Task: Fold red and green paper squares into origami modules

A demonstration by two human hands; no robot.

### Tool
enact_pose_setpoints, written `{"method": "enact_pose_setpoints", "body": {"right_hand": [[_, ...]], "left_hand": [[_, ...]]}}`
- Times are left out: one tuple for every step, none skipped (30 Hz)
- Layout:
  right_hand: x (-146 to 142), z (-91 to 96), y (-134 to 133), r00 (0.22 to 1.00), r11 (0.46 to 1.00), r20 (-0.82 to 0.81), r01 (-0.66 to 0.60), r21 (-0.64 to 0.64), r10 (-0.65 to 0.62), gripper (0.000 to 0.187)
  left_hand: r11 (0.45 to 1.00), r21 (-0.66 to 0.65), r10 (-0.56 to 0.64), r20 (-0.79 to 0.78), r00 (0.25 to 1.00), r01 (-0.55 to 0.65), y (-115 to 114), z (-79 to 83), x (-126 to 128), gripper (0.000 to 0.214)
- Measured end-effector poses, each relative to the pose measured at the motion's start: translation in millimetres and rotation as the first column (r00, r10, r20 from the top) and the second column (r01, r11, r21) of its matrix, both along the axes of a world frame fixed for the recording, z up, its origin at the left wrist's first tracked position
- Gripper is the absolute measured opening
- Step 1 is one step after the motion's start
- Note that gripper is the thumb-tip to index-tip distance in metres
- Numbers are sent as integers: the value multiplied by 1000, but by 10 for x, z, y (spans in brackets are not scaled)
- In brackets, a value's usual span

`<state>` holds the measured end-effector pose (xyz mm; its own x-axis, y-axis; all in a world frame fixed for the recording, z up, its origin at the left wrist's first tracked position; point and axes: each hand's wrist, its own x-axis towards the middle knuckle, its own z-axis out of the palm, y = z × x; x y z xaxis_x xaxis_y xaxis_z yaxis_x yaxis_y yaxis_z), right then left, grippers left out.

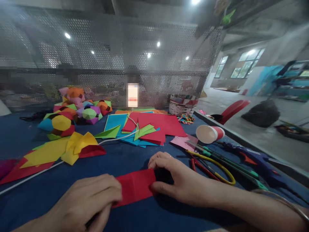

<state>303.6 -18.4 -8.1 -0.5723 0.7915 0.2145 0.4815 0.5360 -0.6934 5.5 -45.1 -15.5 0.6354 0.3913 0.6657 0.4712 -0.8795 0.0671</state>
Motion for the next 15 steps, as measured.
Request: {"method": "enact_pose_setpoints", "body": {"right_hand": [[-21,-14,-12,1000,999,-5,5,35,-5,18],[-41,-21,-26,1000,997,-17,6,75,-4,16],[-59,-23,-42,1000,993,-31,6,120,-3,17],[-74,-18,-61,999,985,-48,7,170,1,18],[-86,-8,-81,997,975,-71,9,223,7,18],[-96,6,-101,995,961,-95,7,278,20,16],[-102,20,-119,992,942,-120,2,335,40,14],[-106,34,-135,987,920,-143,-5,393,67,12],[-107,45,-147,982,895,-158,-21,445,101,11],[-105,53,-155,978,872,-158,-45,487,139,10],[-100,57,-159,974,851,-148,-69,520,170,7],[-91,57,-161,976,834,-120,-89,545,183,6],[-80,54,-160,981,817,-75,-108,566,181,15],[-66,49,-158,986,800,-17,-123,588,164,25],[-51,42,-156,991,779,38,-127,614,131,32]], "left_hand": [[1000,-14,18,-6,1000,-18,34,45,69,32],[999,-30,37,-16,999,-38,70,76,130,29],[998,-56,41,-22,999,-42,106,93,180,28],[996,-84,28,-26,999,-30,140,96,220,29],[994,-110,14,-24,1000,-16,170,89,250,32],[992,-130,4,-12,1000,-6,194,76,269,33],[989,-147,-5,2,1000,5,211,61,281,33],[987,-162,-11,13,1000,13,222,49,286,31],[985,-171,-12,22,1000,16,226,42,287,28],[984,-179,-10,27,1000,14,226,41,284,26],[982,-187,-10,32,999,15,225,45,281,23],[982,-189,-10,34,999,16,223,53,277,20],[982,-187,-8,36,999,14,222,60,274,17],[984,-179,-6,39,999,13,222,65,271,13],[985,-169,-5,41,999,11,224,66,269,11]]}}
